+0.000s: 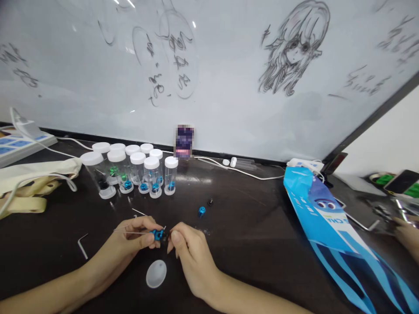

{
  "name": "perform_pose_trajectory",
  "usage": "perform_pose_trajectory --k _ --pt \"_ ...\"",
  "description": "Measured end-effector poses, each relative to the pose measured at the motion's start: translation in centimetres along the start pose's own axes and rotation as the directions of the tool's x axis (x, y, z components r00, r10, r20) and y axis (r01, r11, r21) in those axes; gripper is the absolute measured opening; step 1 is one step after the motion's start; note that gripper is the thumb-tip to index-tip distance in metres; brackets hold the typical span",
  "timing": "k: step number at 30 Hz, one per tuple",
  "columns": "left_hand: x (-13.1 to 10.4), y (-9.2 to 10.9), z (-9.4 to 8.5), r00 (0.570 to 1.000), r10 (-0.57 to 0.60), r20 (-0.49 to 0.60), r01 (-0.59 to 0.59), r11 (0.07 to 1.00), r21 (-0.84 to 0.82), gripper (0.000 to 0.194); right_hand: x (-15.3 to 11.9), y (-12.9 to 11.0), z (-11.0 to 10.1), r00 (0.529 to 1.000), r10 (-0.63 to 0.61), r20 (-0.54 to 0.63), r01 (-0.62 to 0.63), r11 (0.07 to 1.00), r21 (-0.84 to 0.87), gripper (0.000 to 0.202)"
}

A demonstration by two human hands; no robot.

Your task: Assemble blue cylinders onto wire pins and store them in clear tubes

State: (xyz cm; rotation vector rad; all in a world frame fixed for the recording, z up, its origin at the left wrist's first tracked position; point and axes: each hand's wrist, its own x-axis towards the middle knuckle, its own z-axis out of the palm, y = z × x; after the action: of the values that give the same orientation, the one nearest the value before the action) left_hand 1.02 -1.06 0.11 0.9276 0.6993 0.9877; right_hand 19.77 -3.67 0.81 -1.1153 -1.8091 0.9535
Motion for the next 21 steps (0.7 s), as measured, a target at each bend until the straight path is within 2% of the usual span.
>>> perform_pose_trajectory --k 2,7,17,21 --pt "0.03 -0.04 0.02 1.0 0.001 -0.009 -0.001 1.0 -0.001 0.009 -0.01 0.06 0.03 1.0 0.004 -0.001 -0.004 1.0 -0.015 0.043" --pt "0.0 0.02 0.08 1.0 -0.005 -0.012 0.005 1.0 -0.004 0.008 -0.1 -0.18 0.0 0.999 0.018 -0.03 -0.016 0.999 0.048 0.03" --pt "-0.15 -0.11 0.01 1.0 0.012 0.012 -0.012 1.0 0.01 0.009 -0.02 -0.06 0.05 1.0 -0.004 0.011 0.004 0.999 -0.049 0.046" --pt "-0.23 -0.1 0.0 0.999 0.012 0.042 -0.014 1.0 0.025 0.011 0.03 -0.23 0.08 0.999 0.021 0.033 -0.018 0.996 -0.082 0.037"
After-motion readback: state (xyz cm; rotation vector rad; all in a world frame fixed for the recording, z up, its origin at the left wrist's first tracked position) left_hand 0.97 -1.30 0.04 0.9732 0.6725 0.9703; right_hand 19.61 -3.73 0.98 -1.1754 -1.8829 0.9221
